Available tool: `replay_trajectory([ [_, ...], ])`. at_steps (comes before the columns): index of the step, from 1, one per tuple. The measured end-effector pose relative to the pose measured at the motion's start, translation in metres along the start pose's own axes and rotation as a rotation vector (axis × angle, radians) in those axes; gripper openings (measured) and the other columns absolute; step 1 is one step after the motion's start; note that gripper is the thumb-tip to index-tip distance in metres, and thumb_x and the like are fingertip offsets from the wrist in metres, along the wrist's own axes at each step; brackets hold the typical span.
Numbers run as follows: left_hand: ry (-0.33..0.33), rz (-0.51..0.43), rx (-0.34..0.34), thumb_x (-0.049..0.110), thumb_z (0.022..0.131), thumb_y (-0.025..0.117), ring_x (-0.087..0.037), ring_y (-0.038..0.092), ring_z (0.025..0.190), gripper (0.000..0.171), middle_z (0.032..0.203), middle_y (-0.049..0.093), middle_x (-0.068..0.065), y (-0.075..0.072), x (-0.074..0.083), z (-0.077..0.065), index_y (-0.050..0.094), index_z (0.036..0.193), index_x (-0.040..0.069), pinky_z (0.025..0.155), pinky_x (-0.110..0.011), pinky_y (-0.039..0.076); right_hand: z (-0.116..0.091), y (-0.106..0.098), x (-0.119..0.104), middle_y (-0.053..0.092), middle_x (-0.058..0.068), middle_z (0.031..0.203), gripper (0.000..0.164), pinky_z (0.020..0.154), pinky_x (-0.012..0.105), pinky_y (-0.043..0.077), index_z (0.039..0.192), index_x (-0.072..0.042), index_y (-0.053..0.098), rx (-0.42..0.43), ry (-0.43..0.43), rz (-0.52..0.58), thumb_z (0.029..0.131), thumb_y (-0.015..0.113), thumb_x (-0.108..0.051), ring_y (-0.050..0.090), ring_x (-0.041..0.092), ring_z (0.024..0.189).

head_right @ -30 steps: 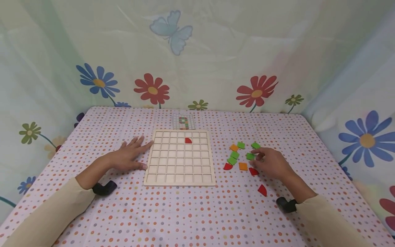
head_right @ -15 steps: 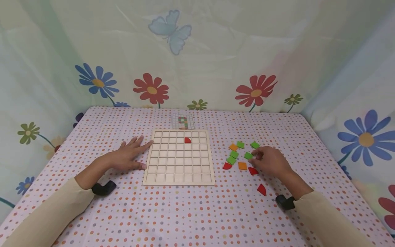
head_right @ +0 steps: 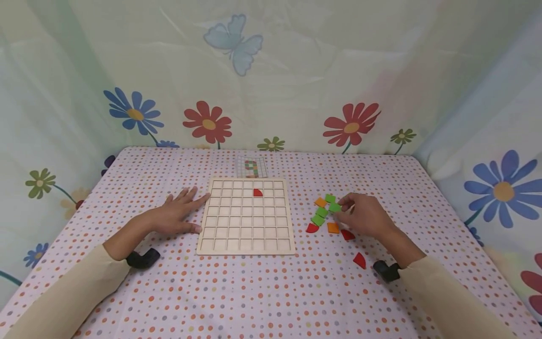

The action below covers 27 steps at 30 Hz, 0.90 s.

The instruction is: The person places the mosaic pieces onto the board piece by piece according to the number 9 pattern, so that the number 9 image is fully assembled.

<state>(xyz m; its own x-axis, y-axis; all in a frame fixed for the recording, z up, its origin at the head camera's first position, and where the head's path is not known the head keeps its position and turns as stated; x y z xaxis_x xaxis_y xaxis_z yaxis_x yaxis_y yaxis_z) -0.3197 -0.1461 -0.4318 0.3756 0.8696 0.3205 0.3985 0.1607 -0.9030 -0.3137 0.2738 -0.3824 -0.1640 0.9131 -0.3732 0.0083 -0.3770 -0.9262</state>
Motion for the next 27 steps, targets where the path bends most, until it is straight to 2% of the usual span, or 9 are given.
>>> replay_trajectory([
  [4, -0.005, 0.006, 0.004, 0.054, 0.091, 0.063, -0.046, -0.004, 0.151, 0.091, 0.165, 0.000, -0.022, 0.000, -0.001, 0.000, 0.012, 0.160, 0.023, 0.115, -0.072, 0.000, 0.002, -0.004, -0.012, 0.071, 0.014, 0.091, 0.032, 0.060, 0.028, 0.049, 0.108, 0.005, 0.067, 0.022, -0.038, 0.031, 0.083, 0.073, -0.015, 0.066, 0.023, 0.079],
  [10, -0.008, 0.006, -0.001, 0.054, 0.091, 0.063, -0.045, -0.005, 0.151, 0.091, 0.165, -0.001, -0.022, 0.001, -0.001, 0.000, 0.012, 0.160, 0.024, 0.115, -0.071, 0.000, 0.005, 0.000, -0.029, 0.071, 0.013, 0.093, 0.032, 0.056, 0.027, 0.047, 0.109, 0.004, 0.067, 0.004, -0.058, 0.072, 0.085, 0.072, -0.017, 0.064, 0.020, 0.078],
  [17, -0.011, 0.004, -0.008, 0.054, 0.090, 0.063, -0.044, -0.007, 0.152, 0.093, 0.165, -0.004, -0.020, 0.001, -0.002, 0.000, 0.010, 0.160, 0.026, 0.115, -0.071, -0.001, 0.015, 0.008, -0.047, 0.070, 0.008, 0.089, 0.029, 0.056, 0.026, 0.045, 0.109, 0.000, 0.069, 0.004, -0.088, 0.108, 0.085, 0.073, -0.016, 0.058, 0.016, 0.073],
  [27, -0.021, 0.004, -0.010, 0.054, 0.090, 0.064, -0.044, -0.007, 0.152, 0.093, 0.165, -0.003, -0.020, 0.001, -0.002, 0.001, 0.010, 0.160, 0.025, 0.116, -0.070, -0.001, 0.030, 0.025, -0.076, 0.071, 0.007, 0.087, 0.026, 0.059, 0.027, 0.046, 0.108, -0.001, 0.070, -0.017, -0.153, 0.154, 0.086, 0.073, -0.016, 0.059, 0.015, 0.073],
])
Point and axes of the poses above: each hand's wrist, its own z-axis towards the middle knuckle, its own y-axis out of the palm, x = y × z, the point moved 10 cm from there along z, towards the middle knuckle
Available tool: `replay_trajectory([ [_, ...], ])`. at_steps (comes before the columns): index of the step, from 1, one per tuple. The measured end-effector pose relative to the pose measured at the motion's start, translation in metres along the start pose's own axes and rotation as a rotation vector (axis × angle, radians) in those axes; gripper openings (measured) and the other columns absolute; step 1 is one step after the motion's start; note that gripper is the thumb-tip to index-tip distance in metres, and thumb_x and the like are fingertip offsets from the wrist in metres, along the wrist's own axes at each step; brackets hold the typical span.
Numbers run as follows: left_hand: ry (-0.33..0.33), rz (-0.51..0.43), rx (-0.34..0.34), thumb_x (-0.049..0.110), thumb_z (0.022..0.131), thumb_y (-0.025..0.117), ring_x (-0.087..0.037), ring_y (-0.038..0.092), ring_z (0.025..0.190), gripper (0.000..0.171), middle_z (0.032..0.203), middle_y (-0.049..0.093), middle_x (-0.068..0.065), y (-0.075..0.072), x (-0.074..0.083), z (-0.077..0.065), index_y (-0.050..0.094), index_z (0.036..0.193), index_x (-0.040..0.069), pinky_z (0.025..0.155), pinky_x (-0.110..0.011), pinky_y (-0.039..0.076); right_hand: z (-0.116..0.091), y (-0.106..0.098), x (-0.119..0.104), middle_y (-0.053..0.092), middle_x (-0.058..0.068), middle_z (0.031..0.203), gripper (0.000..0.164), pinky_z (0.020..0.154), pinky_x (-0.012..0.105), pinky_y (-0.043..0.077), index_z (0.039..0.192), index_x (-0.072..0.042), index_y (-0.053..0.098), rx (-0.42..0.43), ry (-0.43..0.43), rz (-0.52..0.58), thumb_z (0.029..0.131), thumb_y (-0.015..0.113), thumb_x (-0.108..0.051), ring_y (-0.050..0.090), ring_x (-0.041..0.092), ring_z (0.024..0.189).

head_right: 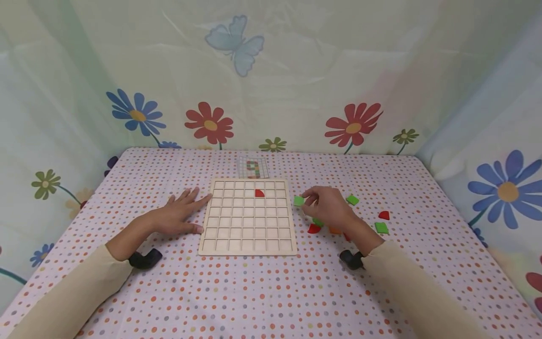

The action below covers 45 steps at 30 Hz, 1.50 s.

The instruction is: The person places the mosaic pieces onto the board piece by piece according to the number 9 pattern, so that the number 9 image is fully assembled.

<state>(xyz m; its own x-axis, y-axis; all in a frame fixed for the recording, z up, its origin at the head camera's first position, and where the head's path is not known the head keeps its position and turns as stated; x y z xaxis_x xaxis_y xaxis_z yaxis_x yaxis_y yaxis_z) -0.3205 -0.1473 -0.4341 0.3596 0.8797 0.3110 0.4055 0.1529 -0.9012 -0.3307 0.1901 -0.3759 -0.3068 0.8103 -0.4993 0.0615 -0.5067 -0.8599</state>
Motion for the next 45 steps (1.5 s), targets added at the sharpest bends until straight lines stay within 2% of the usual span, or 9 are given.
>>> replay_trajectory([
  [7, 0.014, 0.001, 0.005, 0.055, 0.090, 0.062, -0.044, -0.007, 0.152, 0.092, 0.165, -0.004, -0.020, 0.000, -0.001, 0.000, 0.010, 0.160, 0.026, 0.116, -0.070, -0.001, 0.023, 0.018, -0.029, 0.069, 0.002, 0.085, 0.025, 0.058, 0.025, 0.045, 0.108, -0.006, 0.070, -0.032, -0.076, 0.036, 0.087, 0.074, -0.019, 0.057, 0.013, 0.070],
  [15, 0.024, -0.006, 0.010, 0.053, 0.091, 0.063, -0.043, -0.006, 0.152, 0.091, 0.165, -0.003, -0.020, 0.001, 0.001, -0.001, 0.011, 0.160, 0.025, 0.115, -0.071, 0.000, 0.050, 0.046, -0.061, 0.067, 0.002, 0.085, 0.027, 0.061, 0.027, 0.045, 0.111, -0.004, 0.069, -0.111, -0.153, 0.054, 0.089, 0.073, -0.020, 0.056, 0.011, 0.066],
  [25, 0.020, 0.008, 0.000, 0.055, 0.091, 0.062, -0.044, -0.006, 0.152, 0.091, 0.165, -0.003, -0.021, 0.002, 0.003, 0.000, 0.010, 0.160, 0.026, 0.116, -0.071, 0.000, 0.075, 0.069, -0.072, 0.067, -0.001, 0.078, 0.025, 0.057, 0.025, 0.040, 0.110, -0.007, 0.070, -0.154, -0.105, -0.013, 0.091, 0.071, -0.024, 0.047, 0.010, 0.055],
  [29, 0.020, 0.010, 0.005, 0.055, 0.091, 0.062, -0.045, -0.005, 0.152, 0.092, 0.165, -0.002, -0.022, 0.000, 0.003, 0.000, 0.011, 0.160, 0.025, 0.115, -0.071, 0.001, 0.081, 0.074, -0.072, 0.066, -0.001, 0.077, 0.025, 0.061, 0.026, 0.041, 0.111, -0.008, 0.070, -0.188, -0.082, -0.042, 0.092, 0.070, -0.023, 0.050, 0.011, 0.059],
  [35, 0.019, 0.005, 0.006, 0.055, 0.091, 0.062, -0.043, -0.006, 0.152, 0.091, 0.165, -0.002, -0.020, 0.001, 0.002, -0.001, 0.011, 0.160, 0.026, 0.116, -0.070, 0.000, 0.086, 0.083, -0.081, 0.067, -0.003, 0.081, 0.029, 0.067, 0.026, 0.046, 0.115, -0.009, 0.069, -0.237, -0.099, -0.096, 0.092, 0.070, -0.027, 0.058, 0.009, 0.067],
  [40, 0.012, 0.008, 0.007, 0.055, 0.090, 0.062, -0.043, -0.006, 0.152, 0.091, 0.165, -0.003, -0.020, 0.002, 0.002, -0.002, 0.011, 0.160, 0.026, 0.116, -0.070, 0.000, 0.087, 0.086, -0.091, 0.069, -0.002, 0.085, 0.030, 0.069, 0.028, 0.049, 0.116, -0.008, 0.069, -0.248, -0.121, -0.150, 0.093, 0.068, -0.027, 0.061, 0.009, 0.071],
  [45, 0.012, 0.008, 0.010, 0.057, 0.090, 0.062, -0.043, -0.006, 0.152, 0.092, 0.165, -0.003, -0.019, 0.001, 0.000, -0.001, 0.011, 0.160, 0.027, 0.116, -0.070, 0.000, 0.088, 0.084, -0.091, 0.071, 0.000, 0.090, 0.029, 0.072, 0.031, 0.051, 0.115, -0.008, 0.070, -0.237, -0.103, -0.189, 0.092, 0.068, -0.026, 0.063, 0.011, 0.075],
])
Point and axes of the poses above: each hand's wrist, its own z-axis towards the middle knuckle, its own y-axis out of the palm, x = y × z, the point moved 10 cm from there along z, towards the middle knuckle
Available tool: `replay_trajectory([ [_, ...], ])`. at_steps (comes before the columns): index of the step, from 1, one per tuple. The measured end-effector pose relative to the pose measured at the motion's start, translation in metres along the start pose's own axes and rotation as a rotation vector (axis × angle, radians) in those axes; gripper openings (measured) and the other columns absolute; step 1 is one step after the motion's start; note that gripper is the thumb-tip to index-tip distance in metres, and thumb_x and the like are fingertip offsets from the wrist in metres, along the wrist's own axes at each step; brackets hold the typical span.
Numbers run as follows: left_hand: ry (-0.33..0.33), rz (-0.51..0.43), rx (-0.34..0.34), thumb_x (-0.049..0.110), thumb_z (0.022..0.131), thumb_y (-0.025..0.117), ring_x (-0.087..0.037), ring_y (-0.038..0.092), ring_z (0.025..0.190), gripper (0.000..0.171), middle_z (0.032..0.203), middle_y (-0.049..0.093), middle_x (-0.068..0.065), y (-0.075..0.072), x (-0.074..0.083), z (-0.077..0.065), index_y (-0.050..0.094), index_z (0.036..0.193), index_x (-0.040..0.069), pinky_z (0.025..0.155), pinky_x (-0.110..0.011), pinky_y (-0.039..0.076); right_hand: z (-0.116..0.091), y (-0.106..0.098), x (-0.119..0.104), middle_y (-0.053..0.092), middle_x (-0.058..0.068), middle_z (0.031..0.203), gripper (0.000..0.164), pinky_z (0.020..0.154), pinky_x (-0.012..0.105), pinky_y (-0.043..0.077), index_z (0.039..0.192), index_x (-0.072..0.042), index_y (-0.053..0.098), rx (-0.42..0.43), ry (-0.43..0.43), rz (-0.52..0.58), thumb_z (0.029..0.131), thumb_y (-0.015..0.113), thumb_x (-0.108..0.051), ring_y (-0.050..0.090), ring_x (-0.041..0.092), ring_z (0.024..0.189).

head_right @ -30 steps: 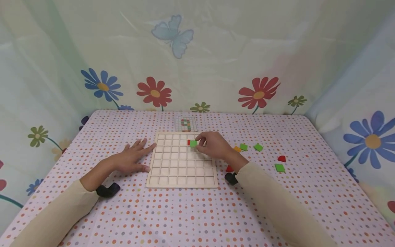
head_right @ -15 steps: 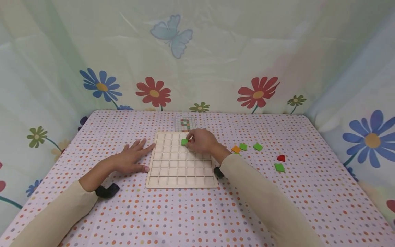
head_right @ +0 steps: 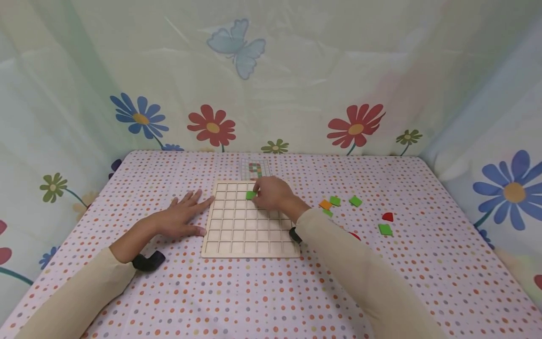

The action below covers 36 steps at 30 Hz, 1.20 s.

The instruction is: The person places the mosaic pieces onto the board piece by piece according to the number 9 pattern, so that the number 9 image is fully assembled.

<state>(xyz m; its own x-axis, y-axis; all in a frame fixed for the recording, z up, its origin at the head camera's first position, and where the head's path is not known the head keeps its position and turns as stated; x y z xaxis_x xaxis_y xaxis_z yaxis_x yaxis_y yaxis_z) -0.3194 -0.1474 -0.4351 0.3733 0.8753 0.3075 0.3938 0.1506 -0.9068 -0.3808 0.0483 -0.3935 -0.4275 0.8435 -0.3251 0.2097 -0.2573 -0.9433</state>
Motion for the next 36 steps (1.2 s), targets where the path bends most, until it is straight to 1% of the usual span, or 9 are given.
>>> replay_trajectory([
  [7, 0.040, 0.005, 0.017, 0.056, 0.090, 0.062, -0.047, -0.001, 0.151, 0.091, 0.165, 0.001, -0.023, 0.000, 0.001, 0.001, 0.013, 0.160, 0.023, 0.114, -0.073, 0.002, 0.002, 0.002, 0.003, 0.073, 0.005, 0.100, 0.032, 0.077, 0.035, 0.055, 0.119, -0.008, 0.069, -0.047, 0.025, 0.003, 0.093, 0.067, -0.025, 0.067, 0.015, 0.081],
  [11, 0.040, 0.005, 0.019, 0.054, 0.090, 0.063, -0.047, -0.002, 0.151, 0.091, 0.165, 0.001, -0.023, -0.001, 0.003, 0.001, 0.013, 0.160, 0.023, 0.114, -0.073, 0.003, 0.003, 0.002, 0.003, 0.073, 0.005, 0.104, 0.032, 0.082, 0.037, 0.055, 0.120, -0.009, 0.068, -0.072, 0.054, 0.011, 0.093, 0.067, -0.025, 0.067, 0.017, 0.086],
  [16, 0.039, 0.005, 0.017, 0.053, 0.091, 0.063, -0.046, -0.002, 0.151, 0.091, 0.165, 0.000, -0.022, -0.001, 0.004, 0.000, 0.013, 0.160, 0.023, 0.114, -0.072, 0.003, 0.002, 0.002, 0.004, 0.072, 0.005, 0.107, 0.031, 0.084, 0.038, 0.055, 0.120, -0.010, 0.068, -0.079, 0.073, 0.009, 0.093, 0.067, -0.026, 0.068, 0.018, 0.091],
  [22, 0.039, 0.005, 0.017, 0.053, 0.091, 0.063, -0.046, -0.002, 0.151, 0.091, 0.165, 0.001, -0.022, -0.001, 0.004, 0.001, 0.013, 0.160, 0.023, 0.114, -0.072, 0.003, 0.001, 0.002, 0.004, 0.072, 0.007, 0.112, 0.035, 0.084, 0.039, 0.055, 0.123, -0.009, 0.068, -0.073, 0.067, -0.002, 0.093, 0.067, -0.028, 0.069, 0.019, 0.092],
  [24, 0.038, 0.007, 0.018, 0.053, 0.091, 0.063, -0.046, -0.002, 0.151, 0.091, 0.165, 0.001, -0.022, 0.000, 0.004, 0.001, 0.013, 0.160, 0.023, 0.114, -0.072, 0.003, -0.001, 0.001, 0.003, 0.073, 0.007, 0.112, 0.038, 0.082, 0.038, 0.055, 0.126, -0.009, 0.067, -0.063, 0.062, -0.009, 0.093, 0.068, -0.029, 0.069, 0.018, 0.089],
  [29, 0.030, 0.008, 0.014, 0.054, 0.090, 0.063, -0.046, -0.002, 0.151, 0.091, 0.165, 0.000, -0.022, 0.000, 0.003, 0.000, 0.013, 0.160, 0.024, 0.114, -0.072, 0.003, -0.013, -0.005, 0.006, 0.075, 0.006, 0.096, 0.043, 0.068, 0.032, 0.053, 0.131, -0.008, 0.062, -0.027, 0.064, -0.002, 0.092, 0.067, -0.028, 0.066, 0.015, 0.074],
  [32, 0.017, 0.013, 0.008, 0.054, 0.090, 0.063, -0.045, -0.003, 0.152, 0.091, 0.165, 0.000, -0.022, -0.001, 0.002, 0.000, 0.012, 0.160, 0.024, 0.115, -0.072, 0.002, -0.025, -0.011, 0.009, 0.072, 0.003, 0.088, 0.043, 0.062, 0.028, 0.049, 0.131, -0.007, 0.062, 0.004, 0.064, 0.010, 0.093, 0.066, -0.026, 0.062, 0.012, 0.069],
  [36, 0.016, 0.019, 0.010, 0.053, 0.091, 0.063, -0.045, -0.002, 0.152, 0.091, 0.165, 0.000, -0.021, -0.002, 0.002, -0.001, 0.012, 0.160, 0.024, 0.115, -0.072, 0.003, -0.046, -0.018, 0.015, 0.068, 0.001, 0.080, 0.041, 0.055, 0.025, 0.044, 0.130, -0.006, 0.061, 0.042, 0.063, 0.045, 0.094, 0.066, -0.025, 0.055, 0.011, 0.058],
])
Point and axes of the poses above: each hand's wrist, its own z-axis towards the middle knuckle, its own y-axis out of the palm, x = y × z, the point moved 10 cm from there along z, towards the middle knuckle
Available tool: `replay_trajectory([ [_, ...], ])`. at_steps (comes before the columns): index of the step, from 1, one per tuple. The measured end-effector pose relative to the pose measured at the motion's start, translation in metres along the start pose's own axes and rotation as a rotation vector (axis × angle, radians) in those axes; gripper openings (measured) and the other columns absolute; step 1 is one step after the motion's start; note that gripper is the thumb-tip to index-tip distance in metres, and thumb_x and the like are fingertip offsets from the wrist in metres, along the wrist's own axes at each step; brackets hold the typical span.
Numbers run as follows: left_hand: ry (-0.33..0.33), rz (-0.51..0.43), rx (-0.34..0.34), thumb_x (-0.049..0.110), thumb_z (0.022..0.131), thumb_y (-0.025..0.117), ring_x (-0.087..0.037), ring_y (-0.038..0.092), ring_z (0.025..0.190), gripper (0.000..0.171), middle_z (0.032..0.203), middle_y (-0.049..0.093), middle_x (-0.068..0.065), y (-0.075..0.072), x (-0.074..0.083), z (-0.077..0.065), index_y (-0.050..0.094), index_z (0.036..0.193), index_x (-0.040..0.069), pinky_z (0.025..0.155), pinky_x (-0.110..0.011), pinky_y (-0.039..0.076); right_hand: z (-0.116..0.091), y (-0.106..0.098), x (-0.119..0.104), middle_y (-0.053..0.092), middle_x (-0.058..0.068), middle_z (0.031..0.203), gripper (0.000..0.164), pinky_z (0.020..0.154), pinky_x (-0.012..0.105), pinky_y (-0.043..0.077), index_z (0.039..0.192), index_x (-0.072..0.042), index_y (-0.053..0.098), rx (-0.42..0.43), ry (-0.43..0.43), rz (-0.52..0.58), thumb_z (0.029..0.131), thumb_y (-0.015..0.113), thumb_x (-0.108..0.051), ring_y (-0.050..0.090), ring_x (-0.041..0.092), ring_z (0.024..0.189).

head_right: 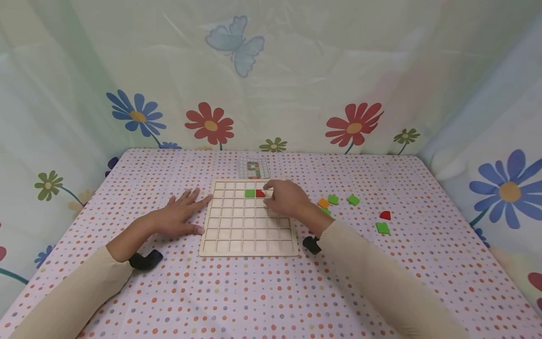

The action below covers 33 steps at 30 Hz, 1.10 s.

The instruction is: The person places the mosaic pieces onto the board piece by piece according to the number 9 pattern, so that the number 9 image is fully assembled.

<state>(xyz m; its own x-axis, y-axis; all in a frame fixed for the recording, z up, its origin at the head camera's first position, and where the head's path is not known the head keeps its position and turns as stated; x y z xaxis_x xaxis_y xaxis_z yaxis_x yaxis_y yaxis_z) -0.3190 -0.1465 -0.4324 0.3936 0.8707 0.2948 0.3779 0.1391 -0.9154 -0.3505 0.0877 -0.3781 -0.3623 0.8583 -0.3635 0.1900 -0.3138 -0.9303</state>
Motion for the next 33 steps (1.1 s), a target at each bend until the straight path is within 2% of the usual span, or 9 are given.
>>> replay_trajectory([
  [4, 0.009, -0.006, 0.000, 0.053, 0.091, 0.063, -0.046, -0.003, 0.151, 0.091, 0.165, 0.000, -0.022, -0.001, 0.001, 0.000, 0.012, 0.160, 0.024, 0.115, -0.072, 0.003, -0.025, -0.009, 0.017, 0.067, 0.002, 0.080, 0.041, 0.048, 0.025, 0.040, 0.129, -0.005, 0.061, 0.046, 0.011, 0.032, 0.093, 0.066, -0.023, 0.050, 0.010, 0.050],
  [11, 0.012, 0.008, -0.005, 0.054, 0.091, 0.061, -0.046, -0.003, 0.152, 0.091, 0.165, -0.001, -0.023, -0.001, 0.000, 0.001, 0.010, 0.160, 0.023, 0.115, -0.072, 0.003, -0.075, -0.026, 0.071, 0.068, 0.004, 0.079, 0.039, 0.044, 0.027, 0.040, 0.128, -0.003, 0.061, 0.139, 0.096, 0.058, 0.093, 0.065, -0.020, 0.050, 0.010, 0.049],
  [16, 0.011, 0.012, -0.005, 0.055, 0.091, 0.061, -0.046, -0.003, 0.151, 0.092, 0.164, -0.001, -0.024, -0.001, -0.002, 0.001, 0.011, 0.160, 0.022, 0.114, -0.072, 0.004, -0.113, -0.040, 0.114, 0.070, 0.008, 0.084, 0.040, 0.046, 0.029, 0.042, 0.126, 0.000, 0.062, 0.170, 0.195, 0.026, 0.093, 0.066, -0.022, 0.056, 0.013, 0.058],
  [20, 0.010, 0.010, -0.007, 0.056, 0.091, 0.060, -0.047, -0.002, 0.151, 0.091, 0.165, 0.000, -0.024, 0.000, -0.002, 0.002, 0.011, 0.160, 0.022, 0.114, -0.072, 0.005, -0.141, -0.055, 0.153, 0.070, 0.012, 0.085, 0.034, 0.049, 0.028, 0.041, 0.117, 0.001, 0.067, 0.214, 0.260, -0.029, 0.092, 0.066, -0.022, 0.057, 0.016, 0.066],
  [24, 0.005, 0.011, -0.010, 0.056, 0.091, 0.060, -0.046, -0.002, 0.151, 0.091, 0.165, 0.000, -0.024, 0.001, -0.001, 0.002, 0.011, 0.160, 0.022, 0.114, -0.072, 0.005, -0.167, -0.070, 0.191, 0.068, 0.021, 0.088, 0.034, 0.048, 0.029, 0.038, 0.112, 0.005, 0.067, 0.241, 0.337, -0.072, 0.092, 0.065, -0.023, 0.054, 0.018, 0.063],
  [28, 0.002, 0.003, -0.012, 0.055, 0.091, 0.061, -0.046, -0.003, 0.151, 0.091, 0.165, 0.000, -0.024, 0.001, -0.002, 0.001, 0.012, 0.160, 0.022, 0.114, -0.072, 0.004, -0.183, -0.073, 0.221, 0.067, 0.027, 0.091, 0.047, 0.048, 0.030, 0.038, 0.116, 0.010, 0.062, 0.215, 0.419, -0.085, 0.094, 0.064, -0.031, 0.054, 0.020, 0.060],
  [33, 0.002, -0.002, -0.018, 0.055, 0.091, 0.061, -0.045, -0.004, 0.152, 0.092, 0.165, -0.002, -0.023, 0.002, -0.003, 0.000, 0.011, 0.160, 0.022, 0.115, -0.072, 0.004, -0.185, -0.063, 0.236, 0.066, 0.029, 0.094, 0.058, 0.051, 0.030, 0.043, 0.119, 0.013, 0.059, 0.163, 0.463, -0.072, 0.093, 0.065, -0.038, 0.061, 0.028, 0.070],
])
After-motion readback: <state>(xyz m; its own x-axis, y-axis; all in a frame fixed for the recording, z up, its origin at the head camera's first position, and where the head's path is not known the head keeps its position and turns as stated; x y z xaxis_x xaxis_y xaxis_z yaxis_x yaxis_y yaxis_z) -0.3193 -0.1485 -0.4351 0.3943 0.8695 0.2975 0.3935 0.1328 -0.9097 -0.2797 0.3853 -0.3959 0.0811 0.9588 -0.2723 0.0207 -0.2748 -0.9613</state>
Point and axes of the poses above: each hand's wrist, its own z-axis towards the middle knuckle, its own y-axis out of the palm, x = y × z, the point moved 10 cm from there along z, towards the middle knuckle
